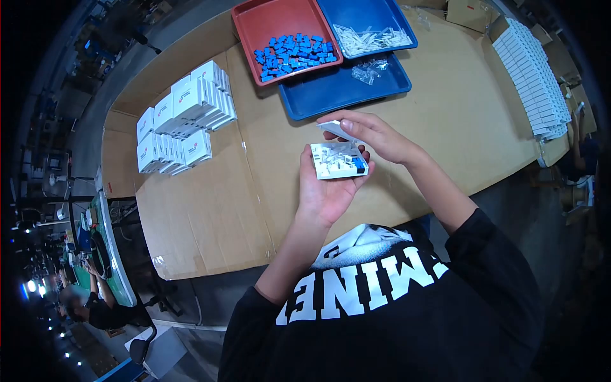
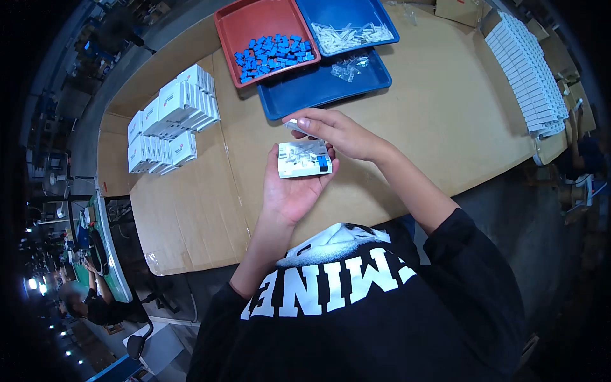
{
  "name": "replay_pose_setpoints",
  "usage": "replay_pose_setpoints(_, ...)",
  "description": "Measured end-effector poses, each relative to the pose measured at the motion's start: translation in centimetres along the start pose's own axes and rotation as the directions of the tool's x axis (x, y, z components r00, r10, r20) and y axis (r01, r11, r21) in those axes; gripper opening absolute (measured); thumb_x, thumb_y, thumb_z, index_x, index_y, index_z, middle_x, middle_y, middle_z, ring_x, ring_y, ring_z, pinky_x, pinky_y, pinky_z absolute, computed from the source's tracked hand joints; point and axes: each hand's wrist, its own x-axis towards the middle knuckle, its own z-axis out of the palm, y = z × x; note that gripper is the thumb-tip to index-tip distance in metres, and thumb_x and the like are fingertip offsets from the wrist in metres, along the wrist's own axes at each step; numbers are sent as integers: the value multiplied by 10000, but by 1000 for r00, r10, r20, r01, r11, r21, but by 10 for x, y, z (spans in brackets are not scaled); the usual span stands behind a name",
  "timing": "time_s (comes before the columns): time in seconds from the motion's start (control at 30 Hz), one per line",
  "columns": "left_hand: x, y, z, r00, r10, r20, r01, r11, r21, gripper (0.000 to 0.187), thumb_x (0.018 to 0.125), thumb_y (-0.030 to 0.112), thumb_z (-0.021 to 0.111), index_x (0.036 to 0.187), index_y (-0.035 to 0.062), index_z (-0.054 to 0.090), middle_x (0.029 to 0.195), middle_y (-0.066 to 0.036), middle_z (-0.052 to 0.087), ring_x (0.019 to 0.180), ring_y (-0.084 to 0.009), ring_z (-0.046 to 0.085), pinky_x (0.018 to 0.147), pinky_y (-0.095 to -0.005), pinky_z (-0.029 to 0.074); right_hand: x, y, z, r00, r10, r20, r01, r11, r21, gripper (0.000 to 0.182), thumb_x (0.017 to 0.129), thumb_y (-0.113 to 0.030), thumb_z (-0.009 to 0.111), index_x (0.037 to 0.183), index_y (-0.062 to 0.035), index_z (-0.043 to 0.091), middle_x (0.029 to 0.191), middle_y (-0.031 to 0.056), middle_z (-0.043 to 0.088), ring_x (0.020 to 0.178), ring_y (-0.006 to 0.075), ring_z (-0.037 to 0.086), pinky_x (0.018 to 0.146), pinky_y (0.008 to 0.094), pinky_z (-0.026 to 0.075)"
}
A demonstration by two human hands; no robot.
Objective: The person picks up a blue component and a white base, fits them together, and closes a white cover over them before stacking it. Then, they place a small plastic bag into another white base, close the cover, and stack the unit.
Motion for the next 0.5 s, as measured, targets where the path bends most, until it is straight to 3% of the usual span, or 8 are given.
replay_pose_setpoints(0.13, 5, 0, -6, 1000, 14, 20, -14, 1000, -1, 588, 1079, 512, 353, 1402, 48, 516, 1382, -205, 573, 1292, -411, 549, 1110, -566, 470, 2, 3, 1, 999, -15, 37, 14, 1000, 28, 537, 1085, -472, 509, 1448, -85, 596, 1259, 111, 678, 1192, 206, 638, 1051, 365, 498)
replay_pose_setpoints(0.2, 6, 0, -5, 1000, 16, 23, -16, 1000, -2, 582, 1080, 514, 354, 1398, 56, 522, 1392, -201, 568, 1302, -411, 541, 1119, -568, 462, 1, 4, 1, 998, 10, 57, -6, 998, -68, 509, 1094, -433, 509, 1456, -83, 587, 1283, 105, 667, 1197, 200, 631, 1050, 358, 496)
replay_pose_setpoints(0.37, 5, -2, 1, 990, 53, -127, -50, 998, 24, 590, 1082, 532, 354, 1412, 67, 504, 1438, -203, 527, 1345, -402, 501, 1160, -579, 414, 1, 7, 4, 997, 44, 66, -39, 996, -83, 492, 1102, -408, 502, 1455, -75, 586, 1299, 100, 663, 1208, 196, 618, 1049, 353, 493)
replay_pose_setpoints(0.5, 10, -4, -9, 983, 80, -163, -76, 997, 28, 598, 1083, 542, 347, 1420, 70, 494, 1437, -199, 527, 1340, -391, 507, 1148, -576, 424, 5, 13, 5, 992, 117, 48, -113, 990, -81, 508, 1095, -426, 508, 1454, -78, 596, 1324, 106, 665, 1218, 199, 614, 1053, 348, 487)
